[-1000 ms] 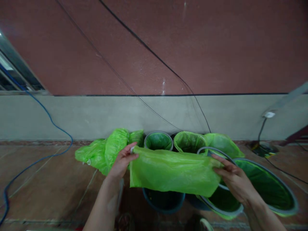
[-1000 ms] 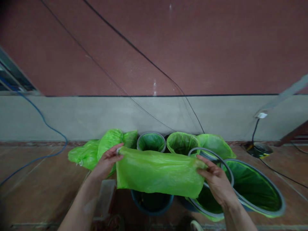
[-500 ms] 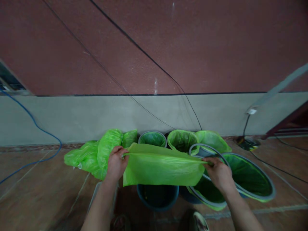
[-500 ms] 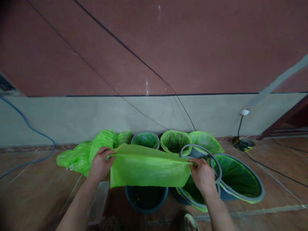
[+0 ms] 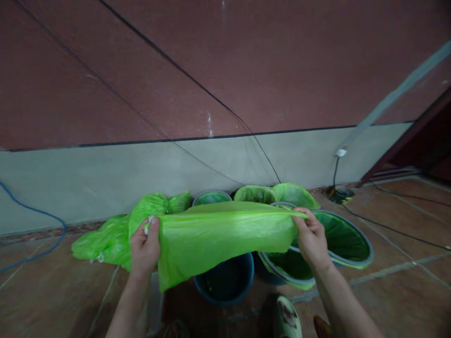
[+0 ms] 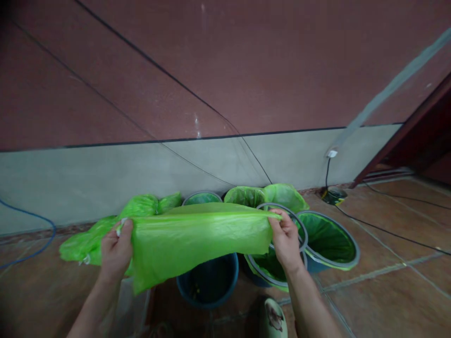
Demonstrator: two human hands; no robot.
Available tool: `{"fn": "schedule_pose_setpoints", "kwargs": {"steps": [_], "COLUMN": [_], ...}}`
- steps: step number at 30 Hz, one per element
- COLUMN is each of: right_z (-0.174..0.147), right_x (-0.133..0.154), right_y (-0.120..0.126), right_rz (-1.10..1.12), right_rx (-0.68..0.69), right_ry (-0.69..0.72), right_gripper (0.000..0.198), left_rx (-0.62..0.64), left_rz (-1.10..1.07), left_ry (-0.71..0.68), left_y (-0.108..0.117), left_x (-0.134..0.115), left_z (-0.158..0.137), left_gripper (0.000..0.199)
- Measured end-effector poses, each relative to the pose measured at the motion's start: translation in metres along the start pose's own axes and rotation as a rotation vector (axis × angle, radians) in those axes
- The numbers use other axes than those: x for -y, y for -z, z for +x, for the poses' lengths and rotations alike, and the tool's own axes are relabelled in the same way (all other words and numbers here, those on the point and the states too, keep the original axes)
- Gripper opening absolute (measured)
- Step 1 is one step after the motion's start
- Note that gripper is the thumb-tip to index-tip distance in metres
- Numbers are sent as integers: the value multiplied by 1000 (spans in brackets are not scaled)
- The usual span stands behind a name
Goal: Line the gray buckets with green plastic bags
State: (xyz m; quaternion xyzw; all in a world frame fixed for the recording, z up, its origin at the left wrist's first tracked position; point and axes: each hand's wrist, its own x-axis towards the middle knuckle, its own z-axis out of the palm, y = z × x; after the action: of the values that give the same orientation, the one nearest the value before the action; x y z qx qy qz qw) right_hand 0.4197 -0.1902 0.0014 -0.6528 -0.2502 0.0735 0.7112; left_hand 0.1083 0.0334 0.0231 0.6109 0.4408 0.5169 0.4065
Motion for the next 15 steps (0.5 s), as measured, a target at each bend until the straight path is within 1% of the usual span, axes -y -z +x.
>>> {"fn": "schedule_pose_setpoints", "kwargs": {"steps": [2,3,4,5,6,7,9,11,12,13,15], "right_z": [0,1,1,2,3,3,5,6,7,8,10], "right_x": [-2,-3,-4,-5,-6,-7,-9,-12,-13,-14,-15], "right_y": [0,0,1,2,3,5,8,11,12,13,15], "right_rz": [-172,-251,-321,-386,-448,-511,-619,-675,-681,-679,-672], "right_rx": [-101,-140,-166,-177,-174,-159,-117,-87,-89,-102,-149], "right_ry": [82,130,169,193,203,205,199,182,169,153,120], "right_gripper": [24,26,27,28,28,29,29,29,30,30,29], "left_rx": [28,34,43,62,92,130,215,342,420,502,665], "left_rz": [192,265,312,330,320,285,166,-2,-88,-166,-271], "left_ry": [-136,-175,-185,-166,-116,-32,228,504,594,638,632], "left_y": [-4,-5,-7,-9,-10,-11,-11,-9,-8,-6,-4], "left_x": [3,5,6,7,8,8,6,2,0,-2,-6], "left_z": [0,1,1,2,3,3,2,-1,-4,-7,-13], "left_gripper": [32,33,33,35,37,40,47,52,52,50,49]}}
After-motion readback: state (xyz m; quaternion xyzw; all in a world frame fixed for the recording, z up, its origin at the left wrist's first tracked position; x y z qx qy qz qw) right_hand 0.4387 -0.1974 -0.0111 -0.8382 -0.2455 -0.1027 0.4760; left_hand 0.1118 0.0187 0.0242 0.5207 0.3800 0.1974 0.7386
